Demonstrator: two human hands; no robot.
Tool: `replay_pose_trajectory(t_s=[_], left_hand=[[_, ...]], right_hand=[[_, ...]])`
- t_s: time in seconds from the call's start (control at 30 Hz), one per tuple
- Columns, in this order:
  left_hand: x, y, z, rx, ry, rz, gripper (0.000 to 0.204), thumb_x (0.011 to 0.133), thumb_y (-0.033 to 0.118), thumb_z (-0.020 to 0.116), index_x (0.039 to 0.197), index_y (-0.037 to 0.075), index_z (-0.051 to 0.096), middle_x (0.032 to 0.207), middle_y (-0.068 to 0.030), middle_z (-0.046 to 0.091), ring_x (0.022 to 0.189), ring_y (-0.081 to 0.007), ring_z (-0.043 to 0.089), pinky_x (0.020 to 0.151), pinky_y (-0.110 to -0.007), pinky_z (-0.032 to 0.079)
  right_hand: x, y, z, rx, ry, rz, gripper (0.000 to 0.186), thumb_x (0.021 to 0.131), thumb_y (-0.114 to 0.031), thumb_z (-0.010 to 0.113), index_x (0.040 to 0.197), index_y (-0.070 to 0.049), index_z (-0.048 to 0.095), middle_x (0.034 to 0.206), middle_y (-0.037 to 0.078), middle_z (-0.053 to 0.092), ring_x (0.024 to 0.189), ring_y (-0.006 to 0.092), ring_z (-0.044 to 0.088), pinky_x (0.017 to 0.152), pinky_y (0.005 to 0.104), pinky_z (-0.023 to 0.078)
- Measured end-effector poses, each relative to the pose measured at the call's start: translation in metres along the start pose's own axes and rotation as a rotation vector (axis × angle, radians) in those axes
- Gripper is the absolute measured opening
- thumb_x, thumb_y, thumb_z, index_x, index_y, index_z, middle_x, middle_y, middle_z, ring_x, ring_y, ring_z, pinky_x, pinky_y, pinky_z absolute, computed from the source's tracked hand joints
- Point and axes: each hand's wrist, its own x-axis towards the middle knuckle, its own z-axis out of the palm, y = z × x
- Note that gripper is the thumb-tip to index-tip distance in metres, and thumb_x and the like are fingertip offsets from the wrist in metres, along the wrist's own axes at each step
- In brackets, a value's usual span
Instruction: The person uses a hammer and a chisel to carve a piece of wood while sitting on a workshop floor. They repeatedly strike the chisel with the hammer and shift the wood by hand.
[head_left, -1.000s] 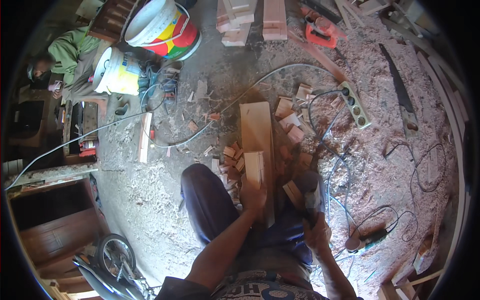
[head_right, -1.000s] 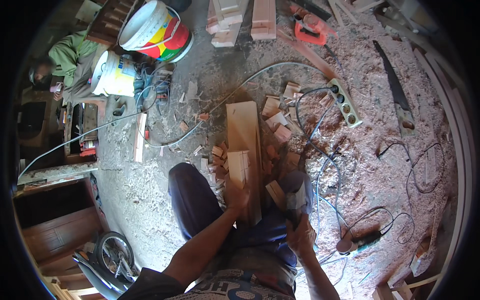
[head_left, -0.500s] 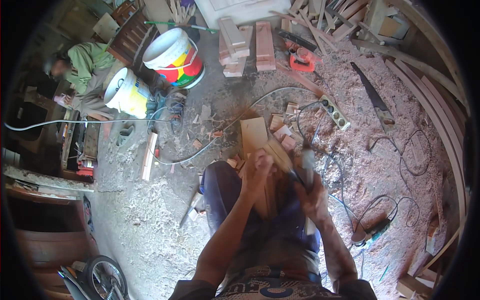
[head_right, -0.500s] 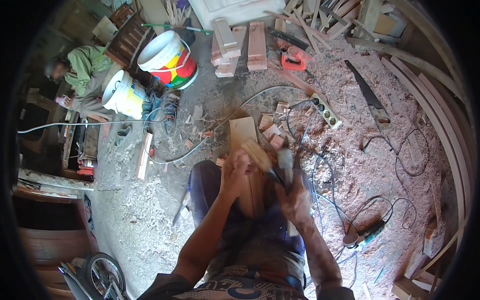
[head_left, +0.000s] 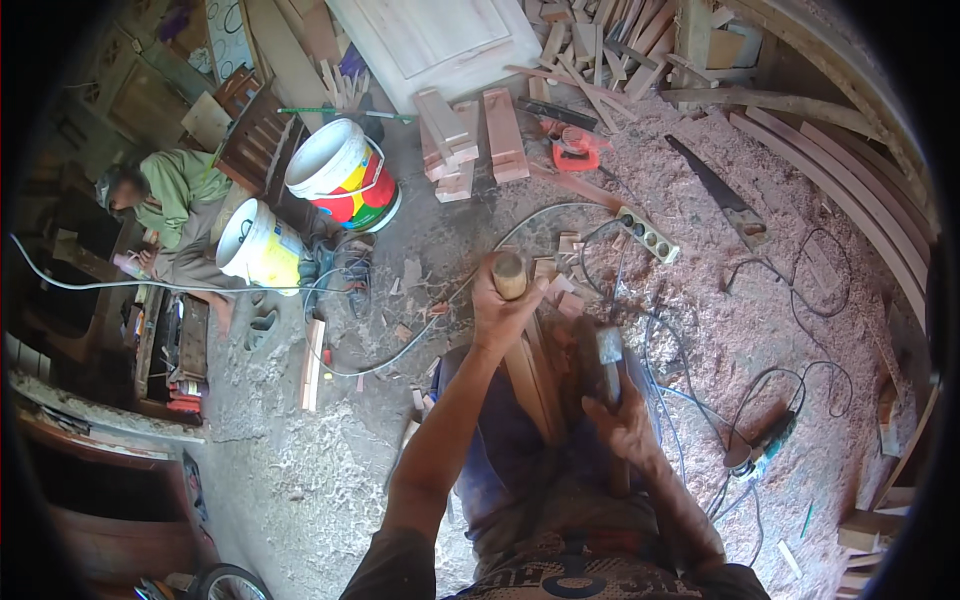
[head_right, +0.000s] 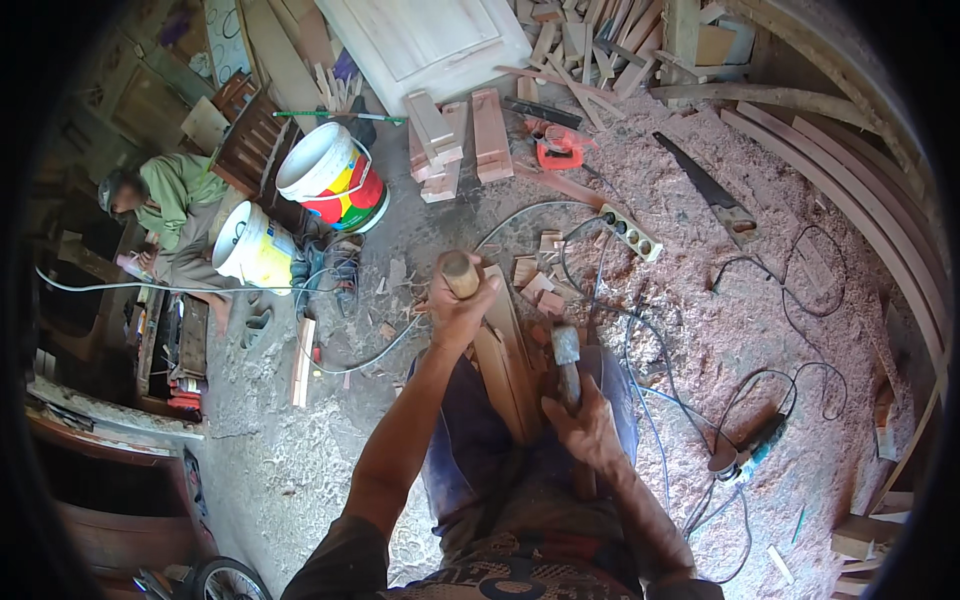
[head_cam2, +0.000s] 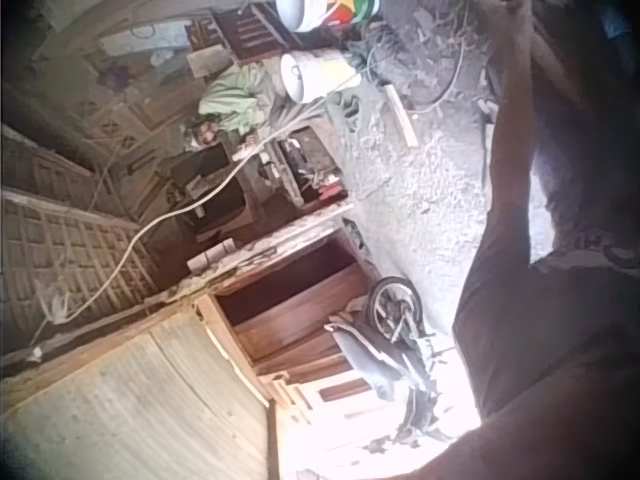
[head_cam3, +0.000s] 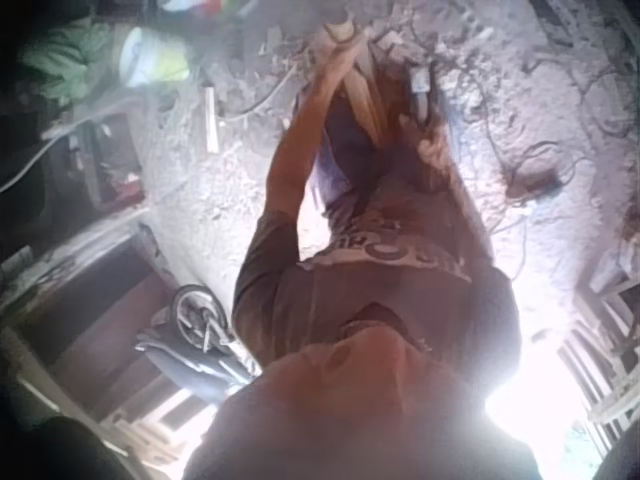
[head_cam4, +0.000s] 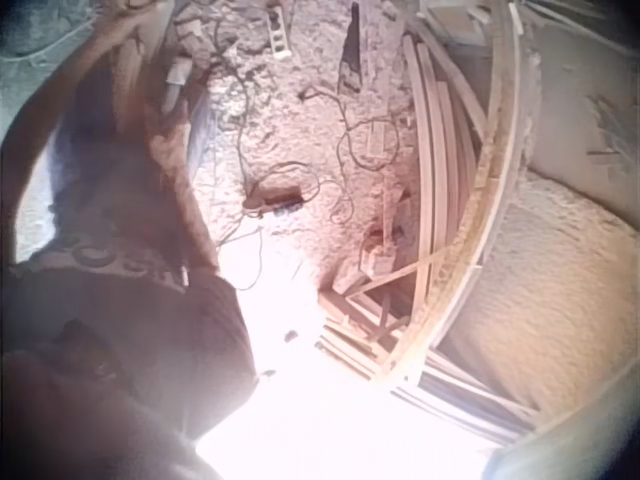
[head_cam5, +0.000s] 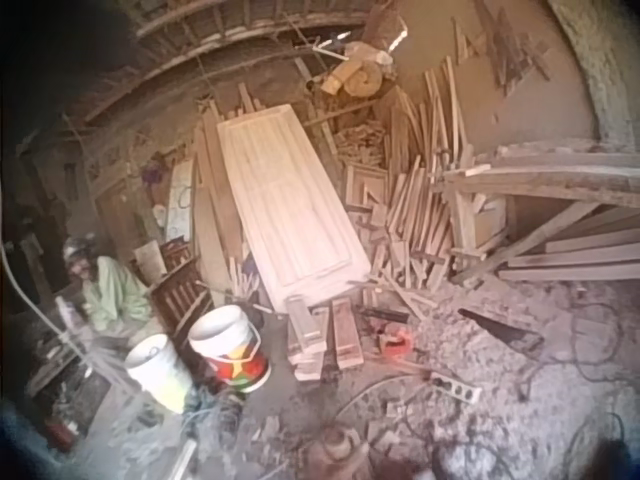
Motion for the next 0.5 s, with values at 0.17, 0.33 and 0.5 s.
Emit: replay_pose_trajectory(t_s=[0.17,0.33,0.5], left_hand=[[0.005,-0.016,-0.002,-0.037,-0.144,-0.022,0.02,0.08,-0.001,0.072,0.087,0.008,0.057,0.082,0.0013,0.058,0.075,-0.0078,0.056,0.067,-0.026,0.046],[-0.005,-0.032,-0.007,0.175,-0.022,-0.016,0.018,0.079,0.004,0.074,0.085,0.007,0.057,0.08,-0.0033,0.064,0.074,-0.0132,0.064,0.067,-0.031,0.051],[-0.006,-0.026,-0.009,0.297,0.036,-0.022,0.017,0.08,0.008,0.074,0.084,0.005,0.058,0.075,-0.0081,0.066,0.071,-0.0199,0.067,0.067,-0.034,0.052]], right_hand=[[-0.016,0.008,-0.006,0.318,-0.087,0.03,0.032,0.088,-0.011,0.074,0.111,-0.005,0.053,0.077,0.007,0.061,0.057,0.0129,0.059,0.049,0.0291,0.048],[-0.016,0.008,-0.004,0.485,-0.131,0.087,0.039,0.087,-0.004,0.075,0.116,-0.007,0.049,0.072,0.002,0.059,0.053,0.0091,0.055,0.045,0.0267,0.044],[-0.011,-0.007,-0.002,0.299,-0.145,0.088,0.042,0.088,-0.009,0.075,0.121,-0.006,0.049,0.072,0.003,0.06,0.055,0.011,0.058,0.047,0.0291,0.046]])
